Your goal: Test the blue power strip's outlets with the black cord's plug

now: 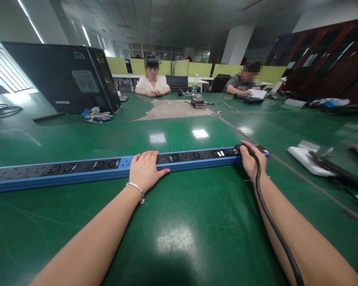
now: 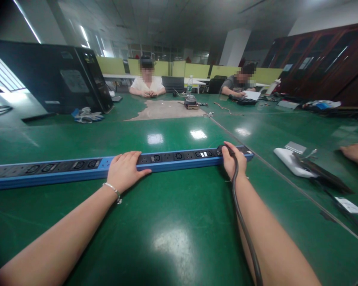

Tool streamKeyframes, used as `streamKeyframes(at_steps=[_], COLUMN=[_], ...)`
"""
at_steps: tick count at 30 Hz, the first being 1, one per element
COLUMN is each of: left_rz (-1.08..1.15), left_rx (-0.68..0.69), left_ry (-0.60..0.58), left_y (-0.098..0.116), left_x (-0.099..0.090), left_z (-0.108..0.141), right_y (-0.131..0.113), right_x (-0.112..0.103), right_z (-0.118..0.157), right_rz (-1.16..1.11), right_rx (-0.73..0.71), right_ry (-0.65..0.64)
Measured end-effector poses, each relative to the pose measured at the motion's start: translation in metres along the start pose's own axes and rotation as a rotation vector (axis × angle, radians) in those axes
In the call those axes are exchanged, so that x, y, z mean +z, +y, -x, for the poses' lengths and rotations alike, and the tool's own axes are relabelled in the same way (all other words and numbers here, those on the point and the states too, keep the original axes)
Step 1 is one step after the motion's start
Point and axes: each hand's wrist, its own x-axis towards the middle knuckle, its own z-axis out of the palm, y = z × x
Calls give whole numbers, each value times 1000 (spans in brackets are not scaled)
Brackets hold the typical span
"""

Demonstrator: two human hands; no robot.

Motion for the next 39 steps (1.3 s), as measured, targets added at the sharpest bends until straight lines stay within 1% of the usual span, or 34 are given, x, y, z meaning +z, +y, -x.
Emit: streamKeyframes(at_steps=[4,9,14,18,22,25,30,37,38,39], left_rz=[5,-1,-9,-9,-11,-6,6,-4,-5,-5], left_rx=[-1,-8,-7,-2,-4,3,-3,-3,-6,-8], left_ry=[1,-10,-7,-1,3,3,4,0,3,5], left_y=[0,1,1,0,0,0,-1,0,0,0], left_x=[0,-1,-1,0,0,0,1,0,0,0], left_z=[0,0,0,0,0,0,0,0,0,0], right_y=[-2,-6,-8,-8,-6,-5,-7,0,-2,-5], right_x=[0,-2,-5,-7,-9,-9,-4,3,3,2], right_z=[0,2,1,2,6,8,9,7,6,5], right_rz=[41,-20,78,130,177,171,120,91,63,18], right_rx=[-20,-94,-175,-189,-210,-211,-166,-108,-96,-72], right_ry=[-34,-51,-168,-182,-181,-173,-130,-91,-71,-18])
